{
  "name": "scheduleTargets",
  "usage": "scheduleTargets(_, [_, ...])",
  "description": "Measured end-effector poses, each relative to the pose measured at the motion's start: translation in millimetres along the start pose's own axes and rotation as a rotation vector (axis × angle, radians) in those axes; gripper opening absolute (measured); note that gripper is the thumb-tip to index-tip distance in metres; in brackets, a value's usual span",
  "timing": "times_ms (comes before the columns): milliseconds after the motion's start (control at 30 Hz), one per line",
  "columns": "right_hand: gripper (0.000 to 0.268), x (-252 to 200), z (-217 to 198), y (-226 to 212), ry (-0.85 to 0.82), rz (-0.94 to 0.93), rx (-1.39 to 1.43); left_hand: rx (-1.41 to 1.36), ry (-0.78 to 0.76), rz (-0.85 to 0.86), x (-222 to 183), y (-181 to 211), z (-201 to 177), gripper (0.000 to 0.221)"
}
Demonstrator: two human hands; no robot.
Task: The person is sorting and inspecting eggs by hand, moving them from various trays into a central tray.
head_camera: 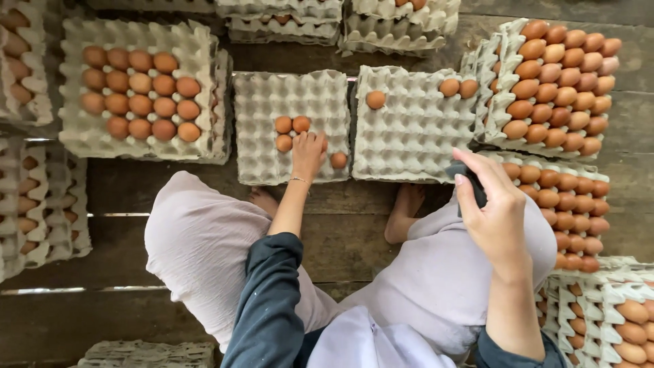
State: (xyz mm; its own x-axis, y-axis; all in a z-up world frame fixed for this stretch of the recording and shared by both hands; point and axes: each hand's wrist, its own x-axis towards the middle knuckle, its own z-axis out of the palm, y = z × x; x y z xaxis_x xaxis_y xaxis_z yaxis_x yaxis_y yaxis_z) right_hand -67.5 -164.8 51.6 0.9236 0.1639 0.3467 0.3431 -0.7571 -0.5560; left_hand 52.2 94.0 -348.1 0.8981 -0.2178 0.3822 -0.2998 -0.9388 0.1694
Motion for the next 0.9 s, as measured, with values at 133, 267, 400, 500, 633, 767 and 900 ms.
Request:
scheduleTargets(133, [0.028,-1.2,-1.7,0.5,0.008,0.001,-0.006,0.056,-0.053,0.038,-4.1,-3.9,24.0,0.064])
scheduleTargets(267, [0.027,-1.7,-3.6,4.6,0.011,-0.004,-0.021,0.063,-0.052,0.009,-2.9,3.0,17.9,0.057])
scheduleTargets(400, [0.028,-2.3,-4.8,5.8,0.005,0.011,-0.015,0.029,-0.201,-0.106,-8.2,5.5,7.1,0.058])
scheduleTargets(500, [0.028,-1.6,-8.3,3.5,0.001,0.023,-0.001,0.033,-0.271,-0.149,-13.8,0.3,39.4,0.057])
scheduleTargets(633, [0.034,2.9,-13.5,-14.4,-0.025,0.092,-0.029,-0.094,-0.091,-0.165,-17.2,7.4,-4.9,0.065])
scheduleTargets(767, [0.034,2.3,-15.3,-15.0,-0.025,0.103,-0.033,-0.173,-0.134,-0.364,-34.1,2.8,-12.9,0.068])
scheduleTargets(900, [0.033,2.1,-15.4,-14.3,-0.026,0.098,-0.027,-0.102,-0.058,-0.378,-48.1,-2.9,-3.8,0.076])
